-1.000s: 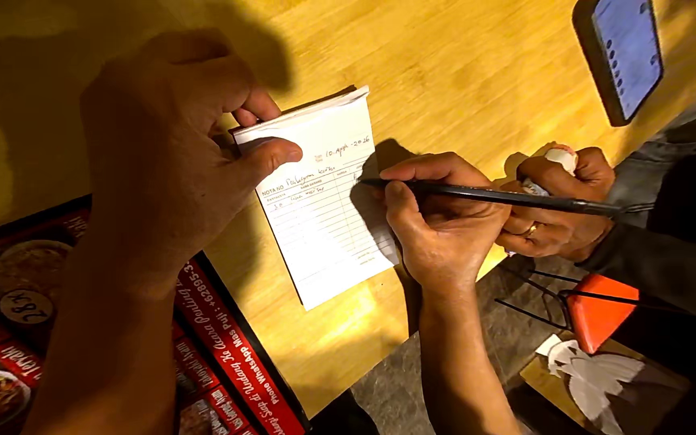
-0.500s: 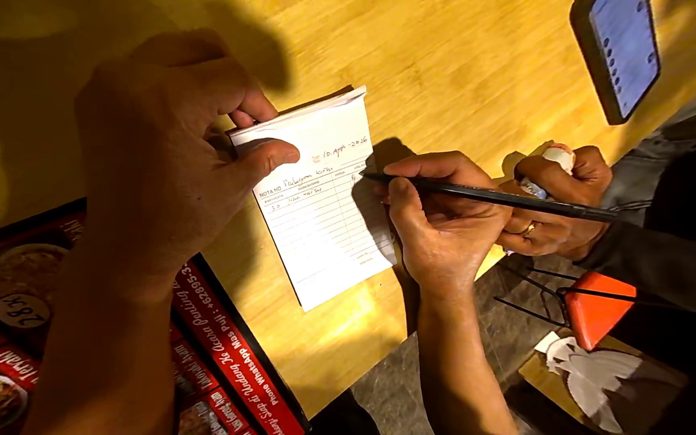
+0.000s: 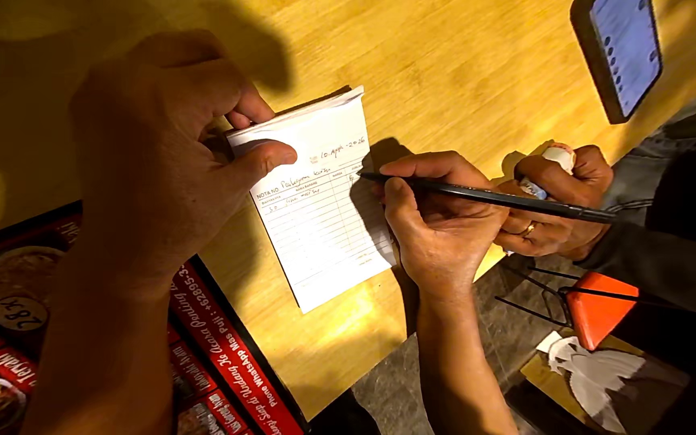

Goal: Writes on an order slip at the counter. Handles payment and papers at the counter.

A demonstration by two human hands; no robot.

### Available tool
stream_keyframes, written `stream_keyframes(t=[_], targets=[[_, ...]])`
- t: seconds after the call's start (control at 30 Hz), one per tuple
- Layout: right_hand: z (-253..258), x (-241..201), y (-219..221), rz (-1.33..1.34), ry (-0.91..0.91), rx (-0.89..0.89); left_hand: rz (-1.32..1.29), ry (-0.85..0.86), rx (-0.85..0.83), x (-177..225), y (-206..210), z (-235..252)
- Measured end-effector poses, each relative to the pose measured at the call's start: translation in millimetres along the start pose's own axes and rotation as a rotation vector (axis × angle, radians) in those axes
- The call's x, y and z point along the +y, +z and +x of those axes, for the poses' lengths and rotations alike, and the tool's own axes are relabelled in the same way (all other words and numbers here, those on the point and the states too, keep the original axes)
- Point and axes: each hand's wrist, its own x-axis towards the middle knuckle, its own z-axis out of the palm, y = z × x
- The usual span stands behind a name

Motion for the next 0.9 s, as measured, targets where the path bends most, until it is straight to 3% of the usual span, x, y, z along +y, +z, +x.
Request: stream_keyframes(t=[0.9], targets=[[-0.4, 1.0, 0.3, -0.025, -0.007, 0.009, 0.003, 0.035, 0.007, -1.5, 0.1, -0.1]])
